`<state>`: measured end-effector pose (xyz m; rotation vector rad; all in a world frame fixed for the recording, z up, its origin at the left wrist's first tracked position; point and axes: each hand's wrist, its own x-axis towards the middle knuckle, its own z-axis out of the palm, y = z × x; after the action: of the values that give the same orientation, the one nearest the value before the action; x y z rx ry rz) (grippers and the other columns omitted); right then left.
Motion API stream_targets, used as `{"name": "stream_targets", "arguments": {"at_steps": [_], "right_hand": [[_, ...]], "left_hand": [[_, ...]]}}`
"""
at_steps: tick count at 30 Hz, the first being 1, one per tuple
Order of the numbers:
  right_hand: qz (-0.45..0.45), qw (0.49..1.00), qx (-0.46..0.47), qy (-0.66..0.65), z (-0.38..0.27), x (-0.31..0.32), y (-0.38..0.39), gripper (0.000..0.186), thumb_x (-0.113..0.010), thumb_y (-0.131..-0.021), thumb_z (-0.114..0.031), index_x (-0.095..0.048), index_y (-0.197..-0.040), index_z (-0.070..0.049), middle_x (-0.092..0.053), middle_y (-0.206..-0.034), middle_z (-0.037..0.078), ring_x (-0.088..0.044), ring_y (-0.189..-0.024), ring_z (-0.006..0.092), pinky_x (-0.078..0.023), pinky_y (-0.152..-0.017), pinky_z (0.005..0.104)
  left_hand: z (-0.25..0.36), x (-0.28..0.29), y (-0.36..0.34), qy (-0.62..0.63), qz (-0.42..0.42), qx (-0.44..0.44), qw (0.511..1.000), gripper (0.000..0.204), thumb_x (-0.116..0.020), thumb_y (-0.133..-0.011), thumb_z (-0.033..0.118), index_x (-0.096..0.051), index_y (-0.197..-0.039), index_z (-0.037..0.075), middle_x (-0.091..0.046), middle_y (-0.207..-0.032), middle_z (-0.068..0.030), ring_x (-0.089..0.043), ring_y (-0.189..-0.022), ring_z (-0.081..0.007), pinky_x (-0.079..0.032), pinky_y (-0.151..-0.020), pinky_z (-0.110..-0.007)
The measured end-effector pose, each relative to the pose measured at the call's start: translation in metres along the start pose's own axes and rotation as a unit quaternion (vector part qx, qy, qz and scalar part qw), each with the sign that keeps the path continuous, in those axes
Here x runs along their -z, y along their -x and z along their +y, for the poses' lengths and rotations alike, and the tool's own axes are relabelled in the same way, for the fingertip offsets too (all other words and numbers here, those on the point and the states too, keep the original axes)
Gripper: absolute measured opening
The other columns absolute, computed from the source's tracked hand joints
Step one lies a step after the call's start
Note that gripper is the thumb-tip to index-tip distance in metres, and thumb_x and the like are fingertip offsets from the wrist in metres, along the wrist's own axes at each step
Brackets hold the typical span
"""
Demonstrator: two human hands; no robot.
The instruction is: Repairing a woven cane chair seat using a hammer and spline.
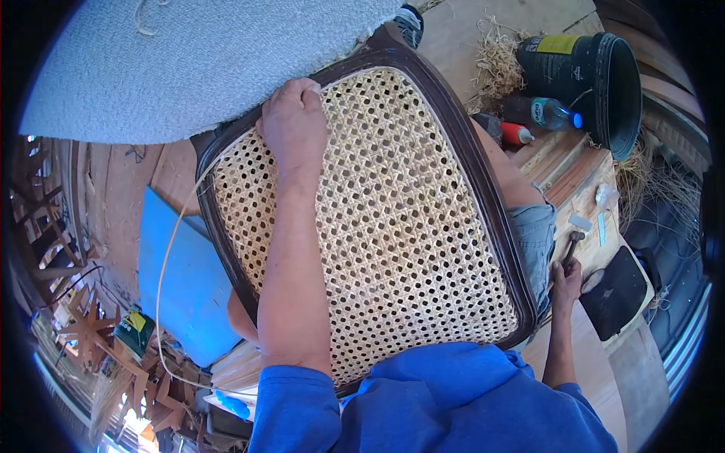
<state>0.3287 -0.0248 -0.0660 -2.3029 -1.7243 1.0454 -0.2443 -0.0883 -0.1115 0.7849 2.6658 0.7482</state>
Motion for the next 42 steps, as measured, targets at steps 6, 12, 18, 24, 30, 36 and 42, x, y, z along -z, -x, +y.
{"name": "stream_targets", "arguments": {"at_steps": [6,12,18,24,30,36,42], "right_hand": [[0.007,0.999,0.022,0.025,0.013,0.003,-0.003,0.032,-0.068,-0.086,-0.015,-0.052,-0.107,0.002,-0.051,-0.083,0.001,-0.048,-0.073,0.0089,-0.043,-0.065,0.0228],[0.019,0.999,0.028,0.009,0.014,-0.001,-0.004,0.026,-0.067,-0.086,-0.013,-0.052,-0.104,0.0,-0.052,-0.078,-0.001,-0.048,-0.066,0.0069,-0.041,-0.059,0.0217],[0.014,1.0,0.016,0.002,-0.005,-0.003,0.002,0.03,-0.067,-0.087,-0.014,-0.053,-0.107,0.002,-0.053,-0.079,0.001,-0.05,-0.069,0.0082,-0.044,-0.061,0.0225],[0.064,0.994,0.088,0.026,-0.011,0.009,0.01,0.028,-0.058,-0.093,-0.019,-0.055,-0.108,0.004,-0.051,-0.074,0.001,-0.049,-0.065,0.0083,-0.042,-0.058,0.024],[-0.05,0.997,-0.009,-0.053,-0.172,0.05,0.025,0.02,-0.053,-0.095,-0.017,-0.055,-0.105,0.0,-0.048,-0.066,-0.002,-0.044,-0.052,0.0023,-0.035,-0.045,0.0167],[-0.373,0.905,0.097,-0.181,-0.308,-0.011,0.065,0.057,-0.066,-0.079,-0.025,-0.045,-0.124,0.003,-0.047,-0.065,0.001,-0.048,-0.045,0.0103,-0.041,-0.042,0.0228],[-0.453,0.881,0.117,-0.072,-0.353,-0.134,0.07,0.027,-0.057,-0.092,-0.026,-0.054,-0.097,0.0,-0.052,-0.067,0.001,-0.053,-0.052,0.0091,-0.043,-0.048,0.0239]], "left_hand": [[-0.001,0.0,0.0,-0.001,-0.005,0.001,1.0,0.018,-0.056,-0.089,0.024,-0.069,-0.099,0.014,-0.066,-0.102,-0.0061,-0.058,-0.101,-0.0279,-0.037,-0.092,-0.046],[0.005,-0.001,0.002,-0.025,-0.001,-0.017,1.0,0.017,-0.055,-0.09,0.023,-0.068,-0.095,0.012,-0.066,-0.098,-0.0058,-0.059,-0.099,-0.0268,-0.039,-0.089,-0.046],[0.005,0.001,0.005,-0.109,0.043,-0.086,0.989,0.016,-0.053,-0.09,0.02,-0.066,-0.093,0.012,-0.065,-0.089,-0.0073,-0.06,-0.091,-0.028,-0.044,-0.079,-0.047],[0.006,-0.007,0.007,-0.09,0.055,-0.071,0.992,0.016,-0.054,-0.089,0.021,-0.067,-0.088,0.011,-0.065,-0.09,-0.0076,-0.06,-0.091,-0.0284,-0.043,-0.08,-0.046],[0.006,0.003,0.002,-0.043,0.012,-0.028,0.999,0.014,-0.056,-0.088,0.021,-0.069,-0.091,0.014,-0.066,-0.096,-0.006,-0.059,-0.096,-0.0269,-0.042,-0.087,-0.046],[0.003,0.004,0.003,-0.03,-0.007,-0.008,1.0,0.015,-0.058,-0.088,0.022,-0.07,-0.094,0.015,-0.067,-0.098,-0.0054,-0.059,-0.099,-0.0268,-0.041,-0.089,-0.046],[0.005,0.002,0.0,-0.024,-0.019,-0.01,0.999,0.016,-0.058,-0.088,0.022,-0.071,-0.096,0.015,-0.067,-0.101,-0.0053,-0.059,-0.1,-0.0271,-0.042,-0.089,-0.046]]}}
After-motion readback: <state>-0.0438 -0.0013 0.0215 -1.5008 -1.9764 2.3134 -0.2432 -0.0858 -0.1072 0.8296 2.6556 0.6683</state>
